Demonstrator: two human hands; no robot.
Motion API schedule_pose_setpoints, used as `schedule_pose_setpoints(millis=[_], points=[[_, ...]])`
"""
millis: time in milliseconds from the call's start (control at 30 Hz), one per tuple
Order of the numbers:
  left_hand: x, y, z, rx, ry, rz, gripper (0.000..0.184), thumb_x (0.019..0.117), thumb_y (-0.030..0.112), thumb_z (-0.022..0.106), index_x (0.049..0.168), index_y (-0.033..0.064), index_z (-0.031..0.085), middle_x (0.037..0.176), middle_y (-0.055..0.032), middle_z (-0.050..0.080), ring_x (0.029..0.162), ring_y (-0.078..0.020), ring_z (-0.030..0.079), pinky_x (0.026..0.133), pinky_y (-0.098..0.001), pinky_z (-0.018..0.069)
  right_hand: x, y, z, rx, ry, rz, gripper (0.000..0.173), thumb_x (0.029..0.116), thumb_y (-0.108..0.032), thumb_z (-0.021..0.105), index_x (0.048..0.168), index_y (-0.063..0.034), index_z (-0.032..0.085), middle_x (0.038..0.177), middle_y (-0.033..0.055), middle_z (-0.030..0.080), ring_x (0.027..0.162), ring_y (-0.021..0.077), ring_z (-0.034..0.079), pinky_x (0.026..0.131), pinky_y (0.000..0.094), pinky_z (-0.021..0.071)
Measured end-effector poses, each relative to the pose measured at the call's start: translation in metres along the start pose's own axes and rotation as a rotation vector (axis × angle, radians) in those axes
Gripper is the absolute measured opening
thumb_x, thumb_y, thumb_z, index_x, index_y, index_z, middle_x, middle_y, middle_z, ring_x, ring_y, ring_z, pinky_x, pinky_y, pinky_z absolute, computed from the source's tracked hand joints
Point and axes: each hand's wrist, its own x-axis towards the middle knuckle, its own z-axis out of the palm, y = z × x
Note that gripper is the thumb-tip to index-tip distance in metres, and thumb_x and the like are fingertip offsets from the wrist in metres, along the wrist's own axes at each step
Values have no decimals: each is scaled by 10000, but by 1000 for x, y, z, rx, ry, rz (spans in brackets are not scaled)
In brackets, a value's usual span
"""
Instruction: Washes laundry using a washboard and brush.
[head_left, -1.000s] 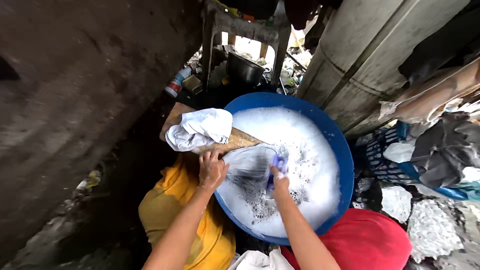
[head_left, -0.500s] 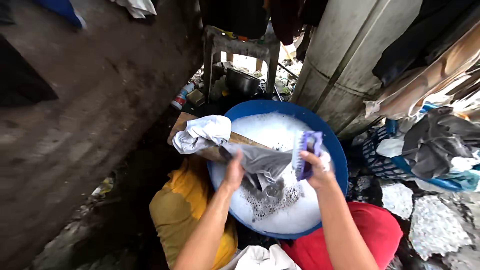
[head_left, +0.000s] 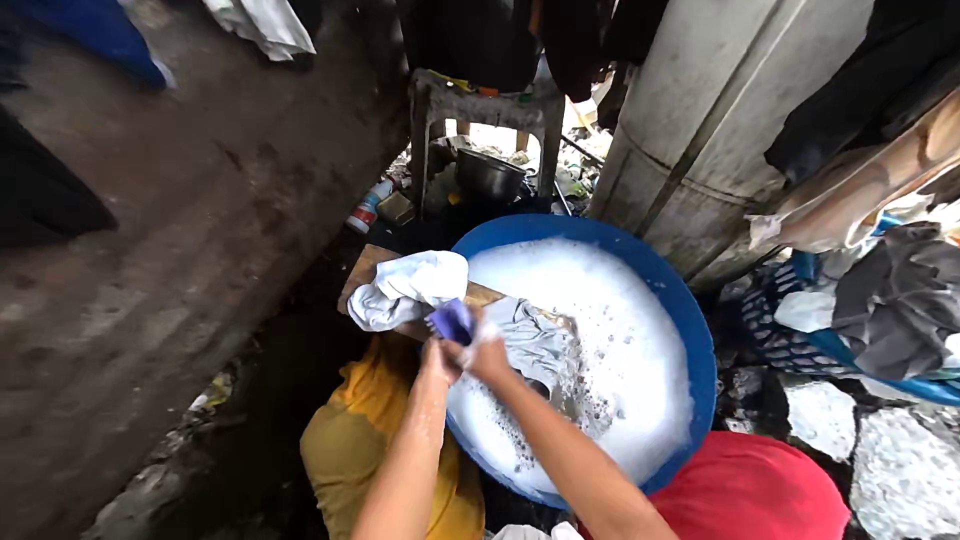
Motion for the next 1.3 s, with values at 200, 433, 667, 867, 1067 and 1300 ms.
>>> schedule_pose_setpoints(millis=[200, 433, 667, 867, 1067, 1300], points=[[11, 6, 10, -46, 81, -43, 448, 1129, 293, 325, 1459, -4, 382, 1288, -222, 572, 996, -269, 646, 840, -394, 553, 32, 97, -58, -290, 124, 347, 690, 936, -374, 744, 1431, 43, 502, 1303, 308, 631, 1218, 460, 623, 1027, 630, 481], [11, 1, 12, -1, 162, -27, 331, 1106, 268, 383, 1255, 7, 521, 1020, -140, 612, 824, -202, 614, 718, -360, 532, 16, 26, 2, -110, 125, 184, 675, 898, -317, 787, 1390, 62, 523, 1178, 283, 686, 1089, 430, 683, 948, 596, 540], [15, 1, 13, -70, 110, -56, 447, 1123, 278, 362, 1468, -5, 380, 1347, -230, 562, 1094, -281, 643, 906, -403, 545, 31, 124, -77, -278, 249, 510, 699, 952, -371, 730, 1453, 41, 471, 1338, 307, 612, 1238, 459, 613, 1036, 623, 479], [12, -5, 15, 32, 139, 1, 387, 1114, 259, 374, 1360, -21, 474, 1190, -198, 597, 958, -246, 627, 819, -395, 538, 16, 40, -7, -113, 166, 197, 678, 889, -309, 795, 1381, 68, 521, 1165, 279, 690, 1077, 421, 689, 944, 589, 546], [11, -2, 18, -12, 133, -23, 444, 1126, 256, 362, 1470, -25, 368, 1368, -252, 534, 1080, -287, 640, 893, -400, 548, 24, 116, -65, -338, 185, 361, 687, 927, -382, 751, 1412, 47, 523, 1307, 305, 630, 1212, 460, 628, 1018, 631, 489], [-18, -21, 35, 317, -43, 32, 428, 1132, 204, 336, 1430, -92, 417, 1339, -286, 560, 1083, -294, 641, 927, -389, 535, 38, 154, -125, 86, 238, 479, 611, 949, -243, 757, 1417, 52, 496, 1288, 295, 625, 1178, 398, 628, 1024, 552, 498]])
